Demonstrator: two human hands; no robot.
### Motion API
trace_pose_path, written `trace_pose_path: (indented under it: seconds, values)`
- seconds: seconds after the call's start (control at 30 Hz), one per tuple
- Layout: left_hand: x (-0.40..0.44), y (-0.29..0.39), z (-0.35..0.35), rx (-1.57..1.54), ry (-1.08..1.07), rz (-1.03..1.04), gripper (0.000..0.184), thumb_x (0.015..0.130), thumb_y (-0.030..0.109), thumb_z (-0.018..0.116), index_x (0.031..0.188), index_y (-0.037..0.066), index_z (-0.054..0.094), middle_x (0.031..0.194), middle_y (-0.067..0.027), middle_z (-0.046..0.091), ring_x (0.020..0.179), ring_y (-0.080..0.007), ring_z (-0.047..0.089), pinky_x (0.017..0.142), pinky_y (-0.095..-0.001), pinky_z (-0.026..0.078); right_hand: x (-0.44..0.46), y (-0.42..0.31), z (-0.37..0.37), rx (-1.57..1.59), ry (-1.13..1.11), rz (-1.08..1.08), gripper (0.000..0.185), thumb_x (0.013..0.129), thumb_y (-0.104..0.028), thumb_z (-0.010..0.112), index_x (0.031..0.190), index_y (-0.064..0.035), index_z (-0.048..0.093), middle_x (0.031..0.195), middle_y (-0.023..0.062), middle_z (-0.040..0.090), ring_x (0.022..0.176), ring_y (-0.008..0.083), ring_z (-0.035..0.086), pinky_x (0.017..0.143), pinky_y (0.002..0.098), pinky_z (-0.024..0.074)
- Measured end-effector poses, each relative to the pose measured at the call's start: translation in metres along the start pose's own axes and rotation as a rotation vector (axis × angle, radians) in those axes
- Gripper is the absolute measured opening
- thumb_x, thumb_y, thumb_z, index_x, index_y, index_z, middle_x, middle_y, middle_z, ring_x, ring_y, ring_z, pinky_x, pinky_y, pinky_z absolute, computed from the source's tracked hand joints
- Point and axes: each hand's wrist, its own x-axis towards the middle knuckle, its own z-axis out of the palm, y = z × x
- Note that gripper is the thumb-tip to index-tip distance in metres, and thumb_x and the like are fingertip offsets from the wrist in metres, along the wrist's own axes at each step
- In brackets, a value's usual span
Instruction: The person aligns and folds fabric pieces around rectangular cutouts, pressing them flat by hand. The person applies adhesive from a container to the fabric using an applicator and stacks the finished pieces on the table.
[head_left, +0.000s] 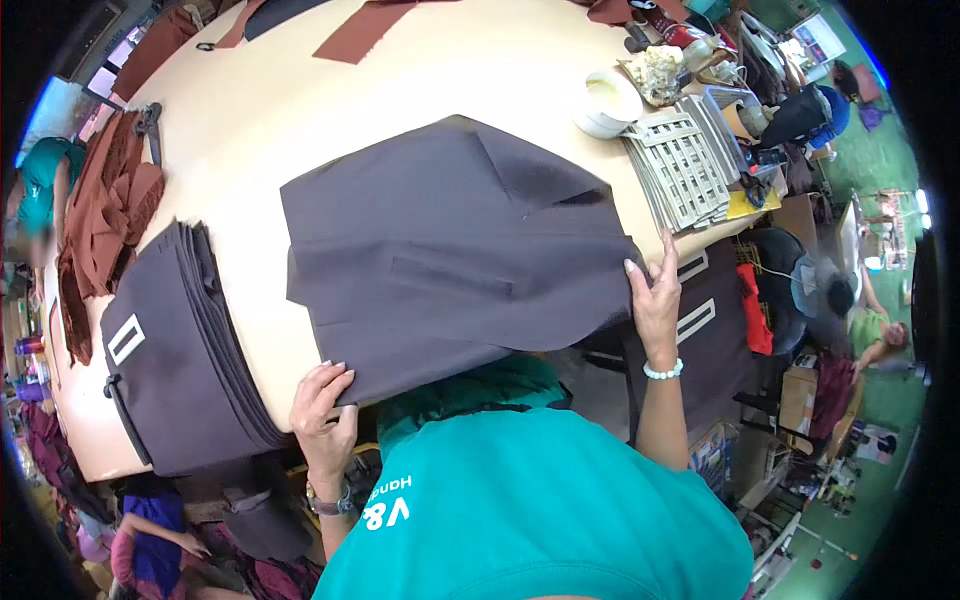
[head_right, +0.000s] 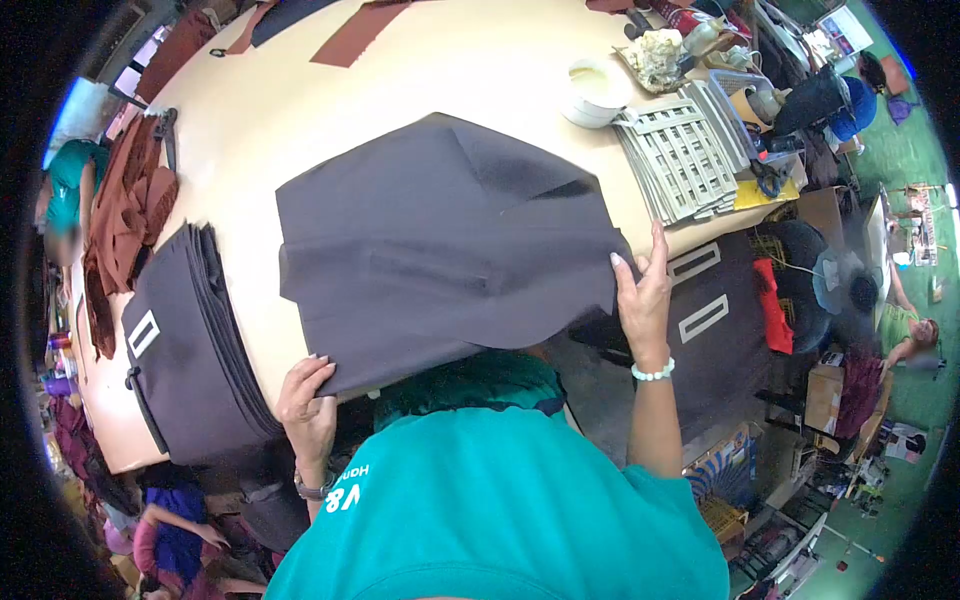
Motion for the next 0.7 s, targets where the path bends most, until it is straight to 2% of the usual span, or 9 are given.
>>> trace_pose_path:
  seconds: [0.1, 0.13, 0.27, 0.37, 0.4, 0.43, 0.53, 0.7]
  values:
    - [-0.014, -0.004, 0.021, 0.108, 0.043, 0.032, 0.036, 0.057, -0.007, 0.054, 0.09, 0.0, 0.064, 0.1, -0.0133, 0.06, 0.099, -0.0317, 0.056, 0.089, -0.0405, 0.044, -0.012, 0.003, -0.001, -0.457, 0.079, -0.239, 0.077, 0.077, -0.007, 0.066, 0.137, 0.0038, 0.019, 0.128, 0.0266, 0.043, 0.117, 0.0337, 0.046, 0.095, 0.0398, 0.0386]
    - [-0.015, -0.003, 0.023, 0.173, 0.026, 0.057, 0.041, 0.057, -0.007, 0.055, 0.096, 0.001, 0.063, 0.103, -0.0134, 0.059, 0.101, -0.0322, 0.055, 0.089, -0.041, 0.043, -0.011, 0.01, 0.0, -0.462, 0.105, -0.392, 0.08, 0.072, -0.007, 0.069, 0.138, -0.0006, 0.022, 0.129, 0.0207, 0.044, 0.118, 0.0354, 0.044, 0.099, 0.0437, 0.034]
    - [-0.017, -0.002, 0.028, 0.228, 0.046, 0.076, 0.048, 0.057, -0.004, 0.056, 0.105, 0.002, 0.061, 0.104, -0.0134, 0.057, 0.101, -0.0322, 0.054, 0.088, -0.0414, 0.043, -0.009, 0.009, -0.003, -0.489, -0.18, -0.735, 0.074, 0.072, -0.006, 0.066, 0.135, -0.0085, 0.028, 0.131, 0.0097, 0.046, 0.122, 0.0318, 0.041, 0.1, 0.0488, 0.0299]
    - [-0.018, 0.002, 0.028, 0.282, 0.027, 0.081, 0.048, 0.057, 0.0, 0.059, 0.104, 0.002, 0.062, 0.106, -0.0136, 0.057, 0.103, -0.0324, 0.053, 0.089, -0.0418, 0.043, -0.013, 0.007, -0.005, -0.447, -0.355, -0.839, 0.073, 0.072, -0.011, 0.064, 0.135, -0.0084, 0.027, 0.13, 0.0115, 0.047, 0.121, 0.0321, 0.042, 0.101, 0.0492, 0.0285]
    - [-0.018, 0.001, 0.029, 0.301, 0.026, 0.085, 0.047, 0.057, 0.003, 0.061, 0.104, 0.003, 0.062, 0.106, -0.0136, 0.056, 0.103, -0.0327, 0.053, 0.088, -0.0419, 0.043, -0.018, 0.006, -0.005, -0.483, -0.424, -0.844, 0.074, 0.073, -0.018, 0.064, 0.135, -0.0088, 0.026, 0.129, 0.0126, 0.048, 0.121, 0.032, 0.043, 0.102, 0.0488, 0.0272]
    - [-0.018, 0.001, 0.03, 0.303, 0.046, 0.086, 0.047, 0.057, 0.003, 0.061, 0.104, 0.003, 0.062, 0.104, -0.0135, 0.056, 0.101, -0.0325, 0.053, 0.087, -0.0418, 0.043, -0.025, 0.011, 0.001, -0.411, -0.393, -0.944, 0.08, 0.073, -0.028, 0.067, 0.137, -0.0108, 0.022, 0.13, 0.0129, 0.046, 0.12, 0.0311, 0.043, 0.103, 0.0474, 0.0271]
    - [-0.016, 0.003, 0.035, 0.306, 0.082, 0.085, 0.045, 0.057, 0.002, 0.061, 0.102, 0.003, 0.063, 0.1, -0.0132, 0.056, 0.097, -0.0318, 0.054, 0.084, -0.0413, 0.044, -0.051, 0.021, 0.028, -0.306, -0.363, -0.99, 0.086, 0.069, -0.044, 0.071, 0.134, -0.0145, 0.024, 0.129, 0.011, 0.044, 0.119, 0.0295, 0.043, 0.103, 0.0461, 0.0283]
    - [-0.01, 0.004, 0.03, 0.298, 0.061, 0.082, 0.04, 0.057, 0.001, 0.061, 0.097, 0.002, 0.064, 0.094, -0.0123, 0.056, 0.092, -0.03, 0.054, 0.08, -0.04, 0.045, -0.064, 0.022, 0.056, -0.349, -0.202, -0.885, 0.083, 0.059, -0.034, 0.076, 0.129, -0.0109, 0.036, 0.121, 0.0104, 0.05, 0.113, 0.0286, 0.047, 0.099, 0.0463, 0.0329]
